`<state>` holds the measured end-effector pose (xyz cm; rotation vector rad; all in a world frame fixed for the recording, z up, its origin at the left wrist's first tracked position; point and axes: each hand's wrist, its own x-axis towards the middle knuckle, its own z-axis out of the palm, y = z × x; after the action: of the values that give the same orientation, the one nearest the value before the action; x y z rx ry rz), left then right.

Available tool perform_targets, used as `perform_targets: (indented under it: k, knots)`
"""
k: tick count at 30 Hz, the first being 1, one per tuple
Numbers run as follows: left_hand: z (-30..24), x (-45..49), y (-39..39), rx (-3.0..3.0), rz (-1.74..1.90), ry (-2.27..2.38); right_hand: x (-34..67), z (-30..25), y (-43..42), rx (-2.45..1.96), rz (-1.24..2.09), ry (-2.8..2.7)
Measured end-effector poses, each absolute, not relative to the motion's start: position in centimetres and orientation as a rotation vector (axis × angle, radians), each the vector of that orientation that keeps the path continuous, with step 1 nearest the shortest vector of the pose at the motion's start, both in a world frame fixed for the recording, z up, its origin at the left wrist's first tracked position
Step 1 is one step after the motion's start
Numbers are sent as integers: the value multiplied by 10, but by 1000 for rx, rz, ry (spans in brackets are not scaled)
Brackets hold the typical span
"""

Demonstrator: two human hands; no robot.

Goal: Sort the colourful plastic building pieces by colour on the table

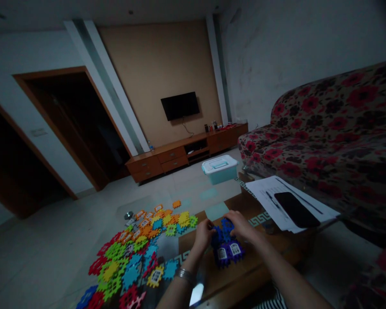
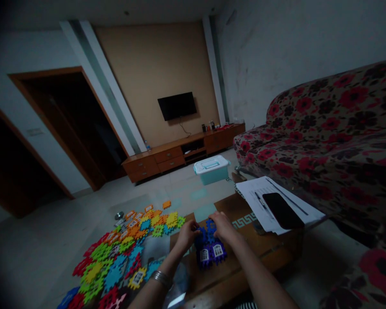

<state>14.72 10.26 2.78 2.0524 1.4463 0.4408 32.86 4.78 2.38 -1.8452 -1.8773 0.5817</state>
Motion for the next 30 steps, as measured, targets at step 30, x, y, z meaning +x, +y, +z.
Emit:
perform_targets:
  k: [30]
  knots:
    - [68, -80, 46, 2153, 188, 1897, 275, -3, 52, -1535, 497, -1964]
